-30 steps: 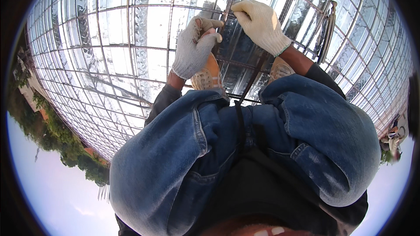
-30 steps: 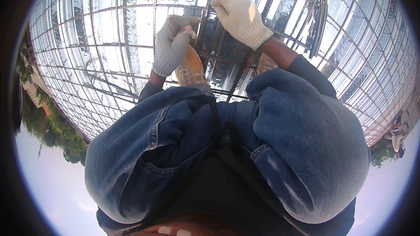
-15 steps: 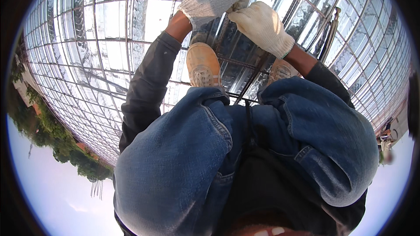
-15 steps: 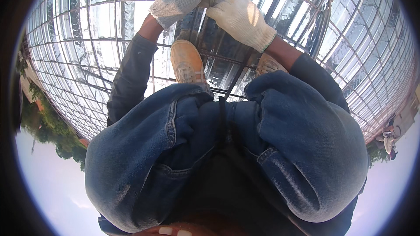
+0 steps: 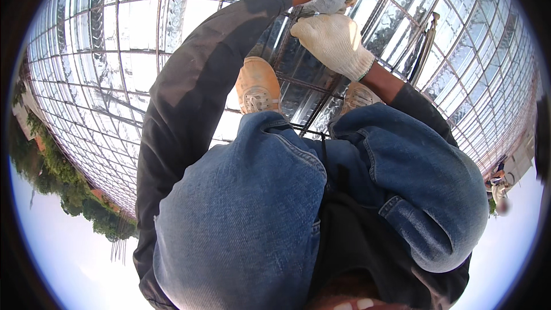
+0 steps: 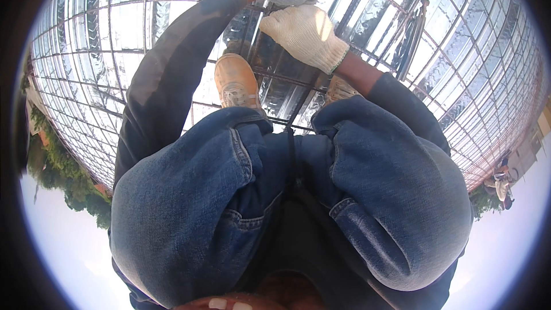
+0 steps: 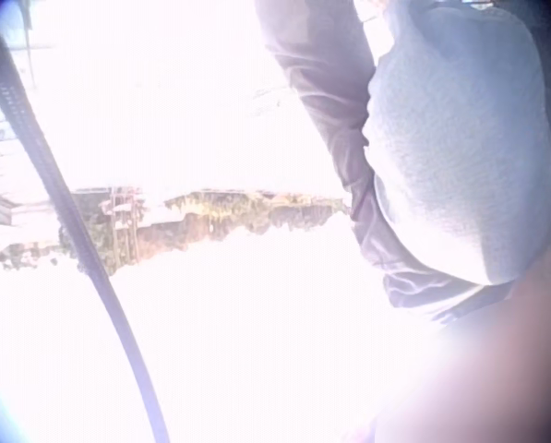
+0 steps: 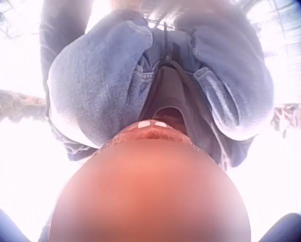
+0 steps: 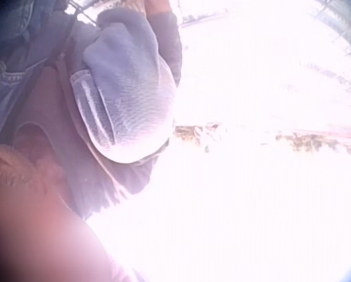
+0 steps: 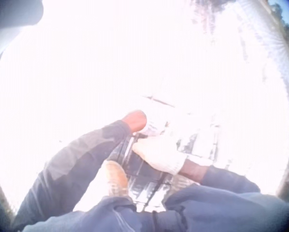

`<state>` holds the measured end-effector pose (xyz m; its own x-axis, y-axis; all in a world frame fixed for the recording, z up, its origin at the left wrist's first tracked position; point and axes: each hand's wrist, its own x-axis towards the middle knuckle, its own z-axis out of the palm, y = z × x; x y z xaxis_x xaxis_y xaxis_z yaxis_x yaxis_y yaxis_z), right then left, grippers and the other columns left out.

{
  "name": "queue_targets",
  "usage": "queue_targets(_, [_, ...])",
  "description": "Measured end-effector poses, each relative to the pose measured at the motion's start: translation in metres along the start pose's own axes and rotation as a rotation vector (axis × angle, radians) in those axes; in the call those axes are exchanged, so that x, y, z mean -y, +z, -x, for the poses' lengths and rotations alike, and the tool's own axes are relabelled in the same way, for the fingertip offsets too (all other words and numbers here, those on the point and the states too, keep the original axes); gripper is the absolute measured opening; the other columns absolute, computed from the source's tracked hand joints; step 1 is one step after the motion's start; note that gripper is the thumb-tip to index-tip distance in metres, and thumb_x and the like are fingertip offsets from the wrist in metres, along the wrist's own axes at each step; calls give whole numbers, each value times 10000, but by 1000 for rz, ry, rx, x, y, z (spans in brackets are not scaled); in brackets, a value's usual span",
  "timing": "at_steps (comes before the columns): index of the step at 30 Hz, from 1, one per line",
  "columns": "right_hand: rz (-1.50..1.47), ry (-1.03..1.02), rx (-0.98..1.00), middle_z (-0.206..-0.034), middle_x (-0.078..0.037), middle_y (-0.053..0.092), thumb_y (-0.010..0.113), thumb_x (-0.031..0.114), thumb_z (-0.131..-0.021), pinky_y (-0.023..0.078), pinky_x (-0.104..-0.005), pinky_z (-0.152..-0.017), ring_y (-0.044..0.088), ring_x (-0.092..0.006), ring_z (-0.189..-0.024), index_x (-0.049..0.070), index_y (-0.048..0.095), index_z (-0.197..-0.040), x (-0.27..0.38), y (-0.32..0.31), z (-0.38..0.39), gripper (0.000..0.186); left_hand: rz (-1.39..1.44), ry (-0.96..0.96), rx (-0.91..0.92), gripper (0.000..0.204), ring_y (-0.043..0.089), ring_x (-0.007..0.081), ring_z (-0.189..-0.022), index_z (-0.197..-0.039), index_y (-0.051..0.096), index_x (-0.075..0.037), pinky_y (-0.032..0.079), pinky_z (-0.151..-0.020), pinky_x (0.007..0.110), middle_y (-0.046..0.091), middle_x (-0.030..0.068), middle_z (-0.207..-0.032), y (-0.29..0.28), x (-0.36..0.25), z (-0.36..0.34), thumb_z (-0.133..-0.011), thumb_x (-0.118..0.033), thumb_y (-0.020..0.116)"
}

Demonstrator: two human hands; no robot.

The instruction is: The person uses pliers to cut and adjust metal wires on a greenhouse frame. They repeatedly grip, cut, and reposition wire segments while standing on the metal structure.

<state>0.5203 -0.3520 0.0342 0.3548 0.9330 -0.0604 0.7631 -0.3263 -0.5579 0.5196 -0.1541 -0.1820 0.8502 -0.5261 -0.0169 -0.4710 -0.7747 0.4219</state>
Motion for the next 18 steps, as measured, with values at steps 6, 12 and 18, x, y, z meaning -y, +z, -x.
queue_targets(6, [57,-85,-103,-889,-69,774,705,126,-962,634,-446,-653,806,-294,-822,126,749,-1138,-6,5,1,181,-57,-67,58,181,775,419,-1039,-905,830,6,615,-900,535,796,228,-978,-1,-18,-28,-856,-108,698])
queue_targets(12, [12,106,-80,-975,-96,810,739,148,-991,650,-441,-694,816,-303,-853,119,751,-1234,5,6,-5,245,111,-182,-85,188,783,329,-1011,-1013,822,-9,622,-895,460,810,183,-1002,-45,-27,-11,-911,-141,735])
queue_targets(18, [-344,333,-140,-1197,-127,839,761,215,-1078,660,-388,-949,824,-256,-1100,82,692,-1438,11,-7,15,390,934,-609,-643,215,793,224,-980,-1135,809,-25,630,-883,373,823,129,-1016,-141,-89,41,-986,-173,761])
